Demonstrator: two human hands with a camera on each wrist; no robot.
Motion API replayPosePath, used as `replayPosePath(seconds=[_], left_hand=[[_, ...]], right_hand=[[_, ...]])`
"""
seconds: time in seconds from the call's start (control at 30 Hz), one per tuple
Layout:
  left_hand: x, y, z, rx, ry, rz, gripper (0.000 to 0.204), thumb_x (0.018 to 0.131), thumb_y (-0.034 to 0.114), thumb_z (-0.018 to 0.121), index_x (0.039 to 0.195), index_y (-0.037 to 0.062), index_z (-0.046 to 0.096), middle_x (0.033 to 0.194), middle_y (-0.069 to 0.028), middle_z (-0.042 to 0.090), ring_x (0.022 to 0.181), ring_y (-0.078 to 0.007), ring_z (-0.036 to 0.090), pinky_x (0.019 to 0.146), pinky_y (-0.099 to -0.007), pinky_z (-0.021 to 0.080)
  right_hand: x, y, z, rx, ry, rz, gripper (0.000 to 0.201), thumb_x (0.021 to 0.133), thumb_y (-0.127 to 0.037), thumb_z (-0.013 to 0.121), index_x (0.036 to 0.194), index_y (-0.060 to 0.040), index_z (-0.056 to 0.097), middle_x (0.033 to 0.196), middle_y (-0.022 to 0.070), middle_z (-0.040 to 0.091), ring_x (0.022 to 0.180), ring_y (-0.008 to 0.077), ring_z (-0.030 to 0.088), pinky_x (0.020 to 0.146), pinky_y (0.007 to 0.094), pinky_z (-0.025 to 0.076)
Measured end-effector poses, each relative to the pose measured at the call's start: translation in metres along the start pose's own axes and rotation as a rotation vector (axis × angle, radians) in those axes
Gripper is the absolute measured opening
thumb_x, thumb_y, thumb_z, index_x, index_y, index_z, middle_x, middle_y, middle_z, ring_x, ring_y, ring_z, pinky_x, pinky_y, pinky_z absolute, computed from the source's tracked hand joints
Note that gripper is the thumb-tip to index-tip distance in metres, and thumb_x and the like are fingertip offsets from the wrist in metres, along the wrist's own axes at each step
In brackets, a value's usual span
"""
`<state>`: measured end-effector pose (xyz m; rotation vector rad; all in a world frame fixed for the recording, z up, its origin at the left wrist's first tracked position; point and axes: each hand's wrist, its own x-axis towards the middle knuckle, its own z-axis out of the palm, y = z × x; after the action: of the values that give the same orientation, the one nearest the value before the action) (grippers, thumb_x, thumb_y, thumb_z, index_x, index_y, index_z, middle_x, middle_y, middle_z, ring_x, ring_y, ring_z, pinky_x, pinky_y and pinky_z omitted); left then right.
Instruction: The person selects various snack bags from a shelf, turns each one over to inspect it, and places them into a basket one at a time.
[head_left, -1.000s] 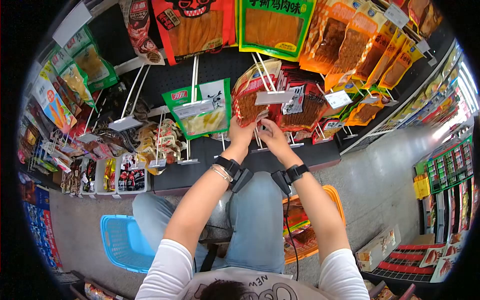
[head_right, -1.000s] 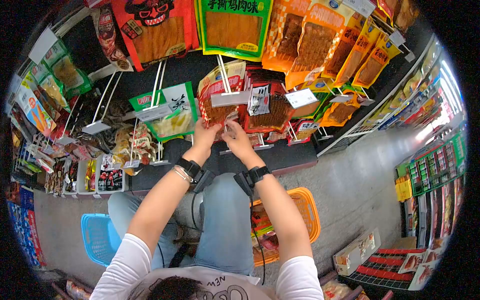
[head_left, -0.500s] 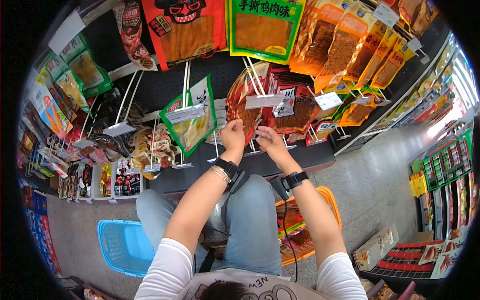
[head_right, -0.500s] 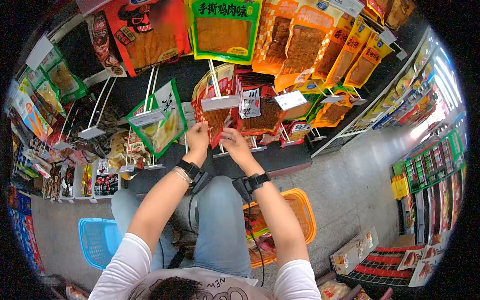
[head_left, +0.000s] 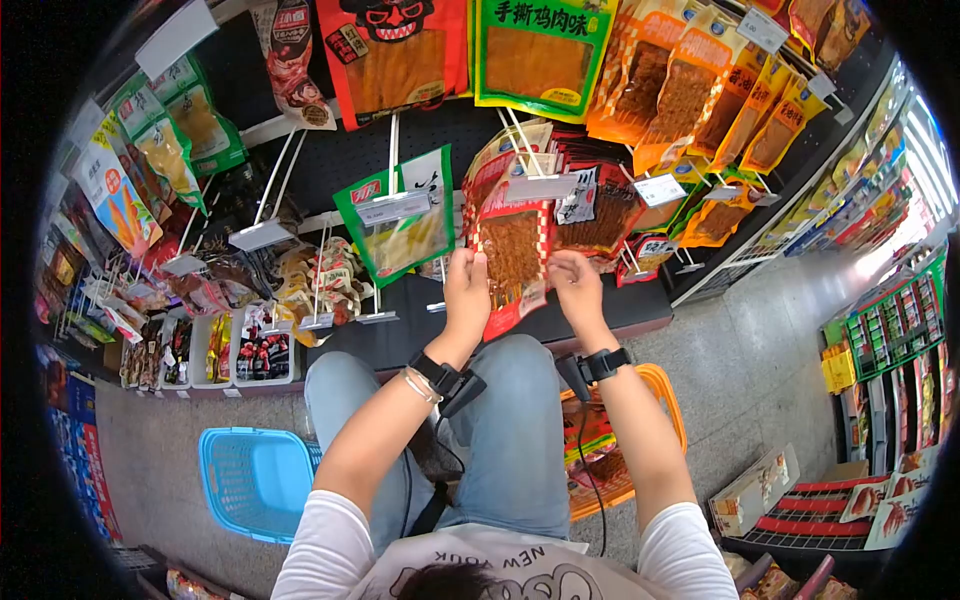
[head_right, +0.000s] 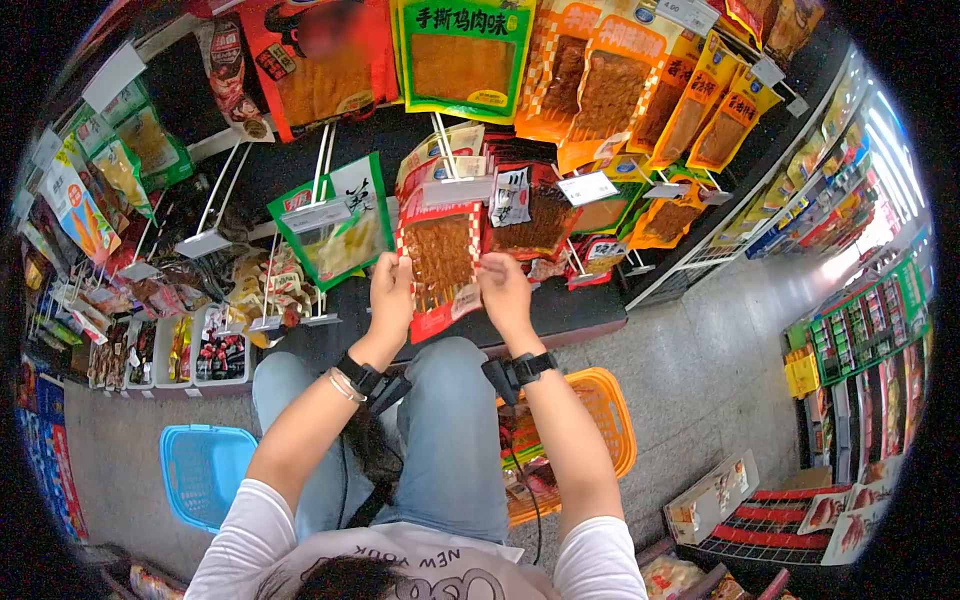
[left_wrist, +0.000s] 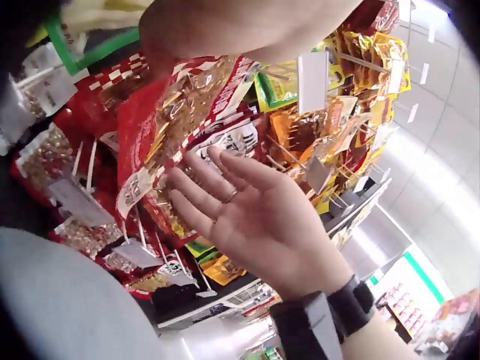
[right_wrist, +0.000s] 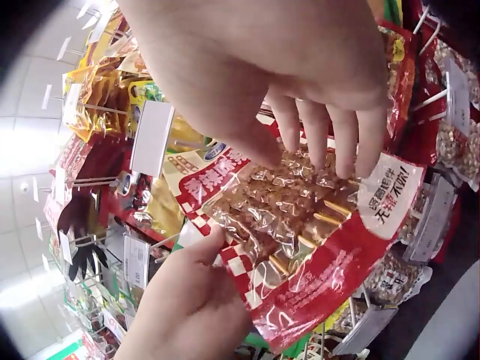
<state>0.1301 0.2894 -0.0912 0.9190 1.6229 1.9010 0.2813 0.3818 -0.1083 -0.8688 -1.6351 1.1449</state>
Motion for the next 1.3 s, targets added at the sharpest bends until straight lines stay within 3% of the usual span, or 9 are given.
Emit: replayPosePath(seconds=[0.1, 0.2, 0.3, 0.33, 0.57, 0.7, 0.87, 1.1, 1.3], left_hand=[[-0.011, 0.014, -0.011, -0.132, -0.051, -0.039, 0.018, 0.095, 0.018, 0.048, 0.082, 0.0063, 0.046, 0.067, 0.002, 0.041, 0.062, -0.0057, 0.036, 0.056, -0.0246, 0.033], [-0.013, 0.012, -0.026, -0.232, -0.179, -0.161, 0.013, 0.096, 0.017, 0.046, 0.086, 0.0081, 0.047, 0.077, 0.002, 0.05, 0.069, -0.0053, 0.047, 0.064, -0.023, 0.041], [-0.023, 0.03, -0.03, -0.475, -0.176, -0.259, 0.016, 0.095, 0.017, 0.048, 0.081, 0.009, 0.047, 0.072, 0.0037, 0.046, 0.064, -0.0033, 0.039, 0.059, -0.022, 0.036], [-0.024, 0.027, -0.041, -0.49, -0.282, -0.31, 0.009, 0.095, 0.017, 0.046, 0.093, 0.0081, 0.049, 0.093, -0.002, 0.058, 0.085, -0.0087, 0.056, 0.078, -0.027, 0.047], [-0.052, 0.049, -0.058, -0.517, -0.396, -0.467, 0.014, 0.096, 0.018, 0.045, 0.103, 0.0067, 0.05, 0.102, -0.0051, 0.06, 0.092, -0.0119, 0.059, 0.081, -0.0289, 0.049], [-0.071, 0.057, -0.067, -0.511, -0.462, -0.586, 0.034, 0.091, 0.015, 0.055, 0.122, 0.0036, 0.046, 0.113, -0.0069, 0.058, 0.099, -0.0145, 0.058, 0.085, -0.031, 0.049], [-0.093, 0.032, -0.087, -0.429, -0.466, -0.697, 0.039, 0.079, 0.005, 0.069, 0.115, -0.0001, 0.053, 0.109, -0.0064, 0.06, 0.099, -0.0152, 0.058, 0.087, -0.0316, 0.047], [-0.104, 0.036, -0.115, -0.437, -0.487, -0.626, 0.041, 0.079, 0.006, 0.069, 0.116, 0.0003, 0.053, 0.112, -0.0056, 0.06, 0.099, -0.0143, 0.057, 0.087, -0.0305, 0.046], [-0.104, 0.034, -0.126, -0.425, -0.411, -0.656, 0.04, 0.08, 0.005, 0.068, 0.116, 0.0006, 0.052, 0.112, -0.0066, 0.059, 0.099, -0.014, 0.057, 0.088, -0.0302, 0.046]], right_hand=[[-0.004, -0.012, -0.009, -0.153, 0.074, -0.008, 0.03, 0.082, -0.011, 0.064, 0.106, 0.0028, 0.054, 0.096, 0.0133, 0.065, 0.085, 0.0169, 0.064, 0.071, 0.0279, 0.05], [-0.011, -0.026, -0.016, 0.112, -0.072, 0.187, 0.027, 0.085, -0.01, 0.063, 0.108, 0.0009, 0.054, 0.097, 0.0076, 0.064, 0.085, 0.0101, 0.06, 0.074, 0.0236, 0.047], [-0.031, -0.053, -0.019, 0.274, -0.169, 0.27, 0.025, 0.086, -0.007, 0.061, 0.109, 0.0001, 0.054, 0.096, 0.0049, 0.065, 0.086, 0.0066, 0.058, 0.075, 0.0212, 0.046], [-0.039, -0.058, -0.019, 0.287, -0.166, 0.256, 0.025, 0.086, -0.007, 0.061, 0.108, 0.0006, 0.054, 0.096, 0.0049, 0.065, 0.086, 0.0069, 0.058, 0.075, 0.0215, 0.046], [-0.084, -0.08, -0.027, 0.386, -0.148, 0.301, 0.023, 0.085, 0.0, 0.06, 0.107, 0.0006, 0.053, 0.097, 0.0061, 0.065, 0.086, 0.0078, 0.059, 0.077, 0.0218, 0.047], [-0.108, -0.068, -0.028, 0.431, -0.175, 0.405, 0.024, 0.085, -0.001, 0.06, 0.108, -0.0007, 0.052, 0.097, 0.0064, 0.065, 0.085, 0.0079, 0.06, 0.076, 0.0221, 0.048], [-0.133, -0.068, -0.013, 0.404, -0.295, 0.466, 0.027, 0.085, -0.001, 0.06, 0.112, 0.0008, 0.053, 0.101, 0.0066, 0.064, 0.09, 0.0093, 0.059, 0.081, 0.0239, 0.047], [-0.137, -0.067, -0.006, 0.444, -0.504, 0.628, 0.027, 0.085, -0.003, 0.061, 0.112, 0.003, 0.056, 0.104, 0.0067, 0.064, 0.092, 0.0099, 0.058, 0.082, 0.0257, 0.047], [-0.139, -0.068, 0.013, 0.424, -0.46, 0.535, 0.03, 0.086, -0.003, 0.06, 0.114, 0.0026, 0.054, 0.106, 0.0061, 0.062, 0.092, 0.0086, 0.057, 0.081, 0.0239, 0.047]])
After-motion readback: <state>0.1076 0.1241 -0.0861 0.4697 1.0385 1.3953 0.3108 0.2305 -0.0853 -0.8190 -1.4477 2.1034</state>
